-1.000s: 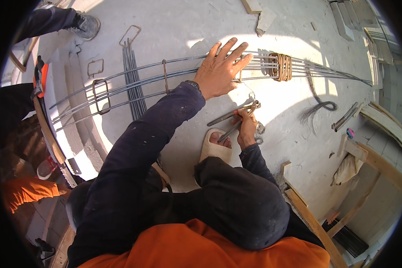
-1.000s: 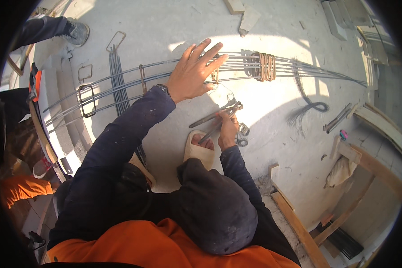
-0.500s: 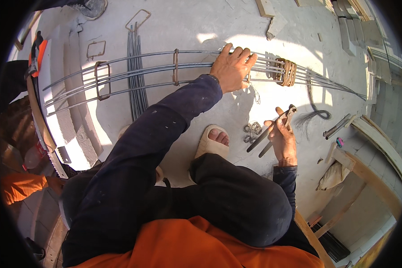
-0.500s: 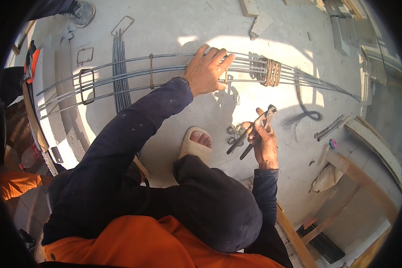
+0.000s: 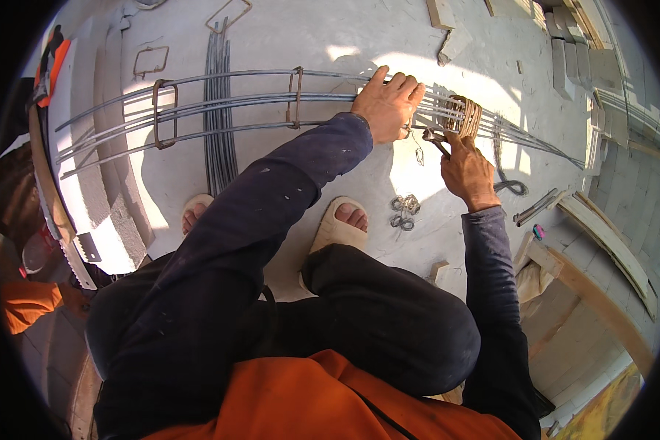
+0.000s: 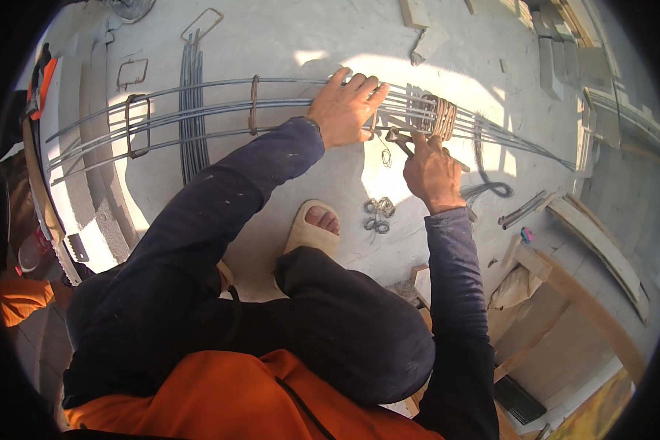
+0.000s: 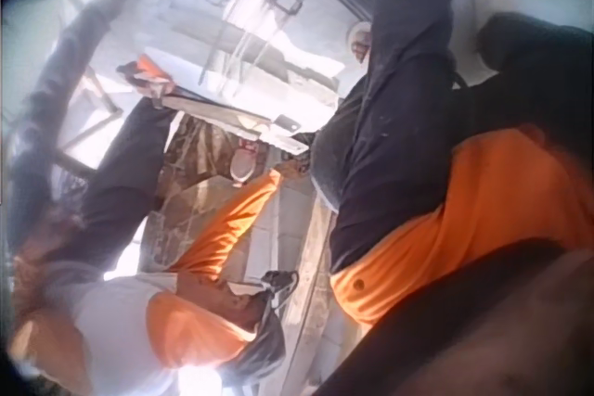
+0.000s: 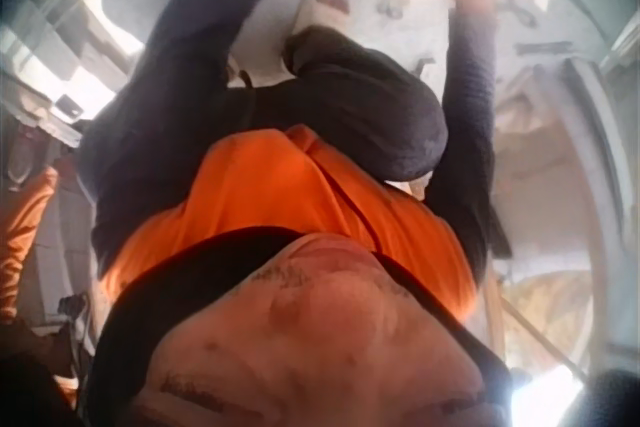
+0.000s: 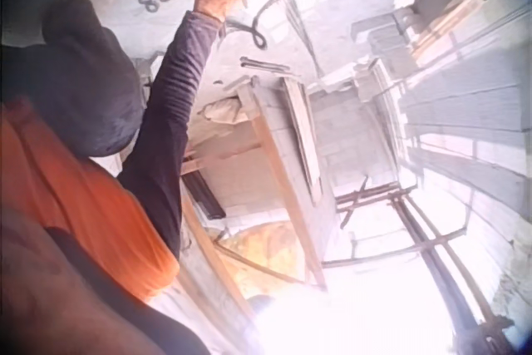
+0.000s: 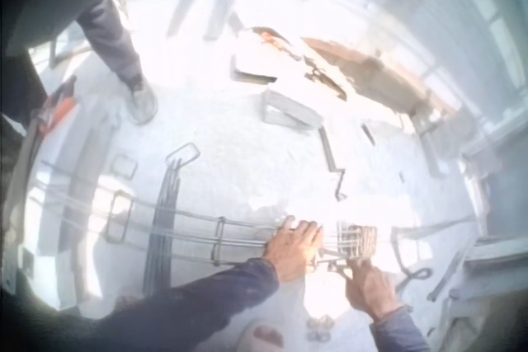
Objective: The person assembles a rebar cage by placing metal squares onto long metal rods and securing them by hand and with pliers.
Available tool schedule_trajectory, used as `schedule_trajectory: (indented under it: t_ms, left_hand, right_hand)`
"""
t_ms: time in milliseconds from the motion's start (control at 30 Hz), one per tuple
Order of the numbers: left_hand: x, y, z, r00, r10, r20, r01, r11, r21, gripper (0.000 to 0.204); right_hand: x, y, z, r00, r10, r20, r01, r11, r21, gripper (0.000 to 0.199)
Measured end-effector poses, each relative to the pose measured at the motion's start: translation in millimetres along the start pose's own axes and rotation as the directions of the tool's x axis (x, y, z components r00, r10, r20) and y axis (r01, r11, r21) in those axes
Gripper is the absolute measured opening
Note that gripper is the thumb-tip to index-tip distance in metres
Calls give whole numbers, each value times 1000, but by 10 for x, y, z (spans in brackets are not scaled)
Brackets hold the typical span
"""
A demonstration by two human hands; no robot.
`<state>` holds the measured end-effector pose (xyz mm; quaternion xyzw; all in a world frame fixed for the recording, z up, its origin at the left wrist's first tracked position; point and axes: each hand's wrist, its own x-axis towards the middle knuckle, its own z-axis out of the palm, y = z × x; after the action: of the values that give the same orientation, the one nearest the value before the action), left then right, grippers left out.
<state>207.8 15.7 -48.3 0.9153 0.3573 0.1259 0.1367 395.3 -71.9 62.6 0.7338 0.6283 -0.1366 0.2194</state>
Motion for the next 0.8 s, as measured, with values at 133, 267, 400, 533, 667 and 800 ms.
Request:
schedule_trajectory:
  t_ms: [133, 267, 400, 533, 667, 800]
  left_hand:
    - [4, 2, -1, 1000, -1, 17, 1, 1000, -1, 97]
    - [15, 1, 1, 1000, 3, 26, -2, 999, -36, 97]
    - [27, 2, -17, 999, 1, 47, 1, 999, -46, 97]
    - [40, 9, -18, 999, -5, 51, 7, 999, -37, 98]
    - [54, 16, -2, 998, -7, 57, 8, 1000, -22, 98]
    - [66, 20, 14, 999, -13, 51, 14, 1000, -25, 97]
  right_hand:
    - [74, -96, -17, 998, 8, 57, -3, 996, -89, 43]
    - [98, -137, -52, 998, -8, 60, 18, 987, -161, 39]
    - [136, -195, -70, 995, 16, 97, 2, 984, -176, 37]
    - [155, -254, -55, 996, 22, 92, -4, 982, -187, 38]
    - [168, -276, -54, 995, 5, 102, 17, 975, -222, 38]
    - [186, -282, -78, 993, -35, 109, 64, 959, -276, 36]
